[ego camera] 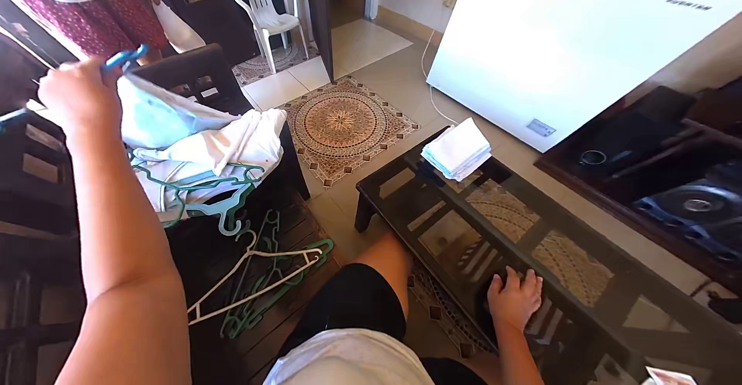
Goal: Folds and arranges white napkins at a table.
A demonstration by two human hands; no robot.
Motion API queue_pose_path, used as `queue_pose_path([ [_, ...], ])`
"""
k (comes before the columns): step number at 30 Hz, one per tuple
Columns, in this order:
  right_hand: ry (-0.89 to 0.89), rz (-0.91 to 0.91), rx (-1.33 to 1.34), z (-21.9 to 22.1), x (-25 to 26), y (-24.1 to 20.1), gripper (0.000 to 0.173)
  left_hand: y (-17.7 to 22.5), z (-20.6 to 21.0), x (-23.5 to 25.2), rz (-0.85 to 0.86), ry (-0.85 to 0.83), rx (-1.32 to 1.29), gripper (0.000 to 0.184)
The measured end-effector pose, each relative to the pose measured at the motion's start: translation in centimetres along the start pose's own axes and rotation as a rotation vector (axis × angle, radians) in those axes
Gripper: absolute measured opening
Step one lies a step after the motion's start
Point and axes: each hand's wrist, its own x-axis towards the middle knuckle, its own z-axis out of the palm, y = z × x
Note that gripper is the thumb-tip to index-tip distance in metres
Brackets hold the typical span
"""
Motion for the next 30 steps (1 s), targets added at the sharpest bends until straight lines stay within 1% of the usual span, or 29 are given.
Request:
queue_pose_path([
  [2,0.028,-0.056,0.047,-0.6,0.5,-1.4,0.037,3.9,-1.7,0.1,0.106,0.123,-0.037,0.041],
  [5,0.059,-0.230,0.142,-2.0,1.4,-4.7,0.039,10.4,-3.7,-1.2,0.319,0.294,-0.135,0.040],
  [7,0.053,-0.341,0.215,-3.3,2.1,-7.4,0.039,14.8,-4.6,-3.1,0.559,0.390,-0.215,0.035],
  [9,0.008,-0.418,0.322,-4.8,2.6,-10.6,0.040,18.6,-5.3,-5.6,0.866,0.455,-0.293,0.028],
  [12,-0.120,-0.474,0.500,-7.8,3.1,-15.9,0.046,23.1,-6.2,-9.6,1.282,0.480,-0.367,0.018],
  [14,-0.183,-0.519,0.624,-9.7,3.4,-18.8,0.056,25.4,-6.8,-12.8,1.489,0.427,-0.421,0.019],
  [16,-0.159,-0.585,0.748,-11.1,3.4,-21.1,0.071,27.1,-7.2,-15.6,1.641,0.393,-0.470,0.021],
  [17,-0.117,-0.606,0.798,-11.7,3.4,-22.1,0.078,27.8,-7.3,-16.7,1.695,0.381,-0.489,0.022],
  [19,0.006,-0.610,0.867,-12.8,3.2,-23.7,0.087,28.7,-7.1,-18.2,1.765,0.345,-0.504,0.023],
  [21,0.148,-0.600,0.831,-13.6,3.5,-24.4,0.088,29.3,-6.4,-19.1,1.800,0.275,-0.514,0.023],
  [22,0.189,-0.583,0.773,-13.9,3.6,-24.5,0.084,29.5,-5.9,-19.5,1.818,0.223,-0.528,0.024],
  [23,0.191,-0.554,0.714,-14.3,3.7,-24.5,0.075,29.6,-5.4,-19.9,1.840,0.160,-0.546,0.024],
  [24,0.174,-0.523,0.677,-14.6,3.8,-24.3,0.062,29.7,-5.0,-20.3,1.864,0.107,-0.564,0.024],
  [25,0.166,-0.507,0.663,-14.6,3.9,-24.0,0.050,29.8,-4.7,-20.9,1.887,0.067,-0.581,0.024],
  [26,0.154,-0.512,0.673,-14.5,4.0,-23.3,0.041,29.8,-4.3,-21.5,1.904,0.038,-0.607,0.022],
  [27,0.125,-0.540,0.700,-14.4,4.1,-22.5,0.036,29.8,-4.0,-22.1,1.918,0.023,-0.631,0.021],
  [28,0.077,-0.574,0.734,-14.6,4.1,-21.5,0.035,29.7,-3.9,-22.5,1.929,0.015,-0.648,0.020],
  [29,0.005,-0.593,0.777,-14.9,4.1,-20.7,0.040,29.7,-3.9,-23.0,1.937,0.008,-0.662,0.019],
  [30,-0.090,-0.600,0.821,-15.5,4.0,-20.0,0.039,29.6,-4.0,-23.4,1.939,-0.007,-0.666,0.019],
])
